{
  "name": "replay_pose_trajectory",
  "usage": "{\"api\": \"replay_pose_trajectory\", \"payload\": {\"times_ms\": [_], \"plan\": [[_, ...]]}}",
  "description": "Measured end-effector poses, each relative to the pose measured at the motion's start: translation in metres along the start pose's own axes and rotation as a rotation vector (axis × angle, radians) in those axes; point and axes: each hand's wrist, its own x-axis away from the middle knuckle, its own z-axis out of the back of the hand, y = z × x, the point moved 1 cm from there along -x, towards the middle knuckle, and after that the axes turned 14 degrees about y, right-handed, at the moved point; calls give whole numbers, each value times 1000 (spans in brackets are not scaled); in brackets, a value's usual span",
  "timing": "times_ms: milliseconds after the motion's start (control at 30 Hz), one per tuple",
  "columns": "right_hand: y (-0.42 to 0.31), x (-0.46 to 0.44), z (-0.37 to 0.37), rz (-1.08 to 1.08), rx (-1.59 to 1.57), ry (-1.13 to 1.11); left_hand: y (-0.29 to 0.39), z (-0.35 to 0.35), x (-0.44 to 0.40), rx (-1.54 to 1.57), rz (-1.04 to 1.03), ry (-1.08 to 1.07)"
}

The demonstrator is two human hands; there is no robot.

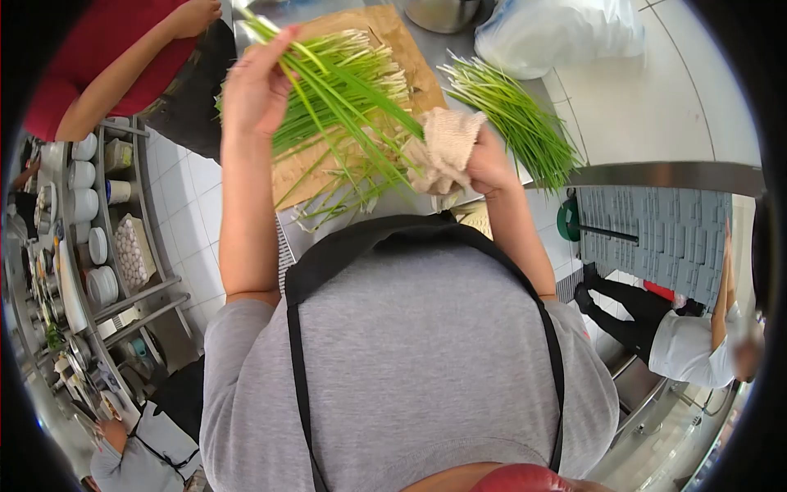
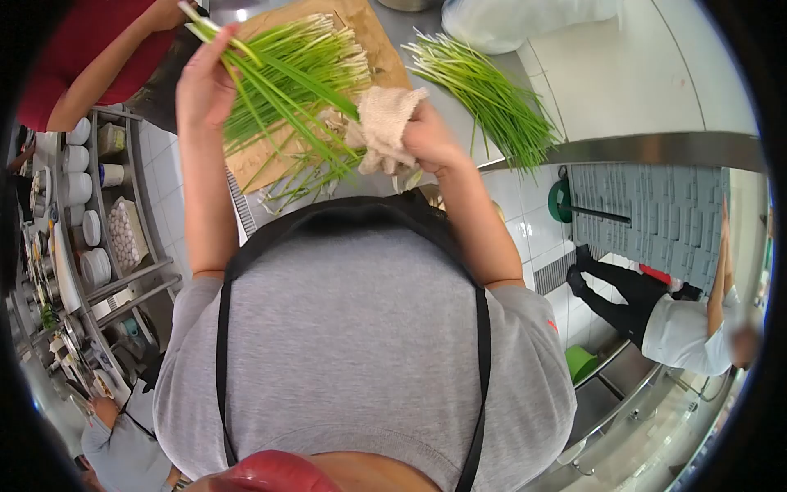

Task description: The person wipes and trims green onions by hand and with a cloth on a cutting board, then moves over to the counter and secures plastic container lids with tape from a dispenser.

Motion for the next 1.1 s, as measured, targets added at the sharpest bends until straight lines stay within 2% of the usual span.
{"api": "replay_pose_trajectory", "payload": {"times_ms": [67, 100, 167, 367, 500, 533, 567, 600, 633, 667, 733, 767, 833, 900, 967, 1033, 1100], "plan": [[-7, 7, 16, 54, -23, -10, 14, 12, -4, 24, -74, 71], [-11, 7, 33, -7, -91, -21, 22, 18, -4, 28, -98, 33], [-1, -2, 71, 23, -237, -48, 35, 32, -7, 46, -121, -36], [-9, 0, 105, 234, -537, -149, 48, 45, -8, 182, -90, 60], [14, -9, 110, 260, -60, 74, 38, 26, -5, 148, -79, 19], [10, -2, 103, 177, -95, -59, 36, 19, -4, 145, -69, -24], [8, -2, 90, 233, 202, -17, 32, 11, -5, 146, -61, -70], [10, -6, 84, 282, 425, -130, 25, 1, -8, 163, -54, -45], [17, -11, 77, 362, 734, -161, 17, -7, -12, 112, -32, -132], [21, -11, 66, 481, 769, -193, 6, -16, -20, 126, 5, -133], [32, -14, 57, 316, 915, -220, -19, -51, -23, 135, 76, -68], [40, -16, 56, 341, 881, -215, -34, -74, -17, 130, 110, -2], [54, -20, 56, 387, 812, -204, -81, -99, -27, 267, 300, -77], [52, -18, 53, 373, 829, -167, -121, -129, -23, 375, 394, -105], [66, -23, 56, 414, 846, -154, -142, -158, -5, 379, 495, -32], [69, -26, 57, 373, 906, -149, -189, -173, -5, 248, 623, -55], [57, -23, 54, 287, 1012, -136, -213, -171, -3, -134, 660, -50]]}}
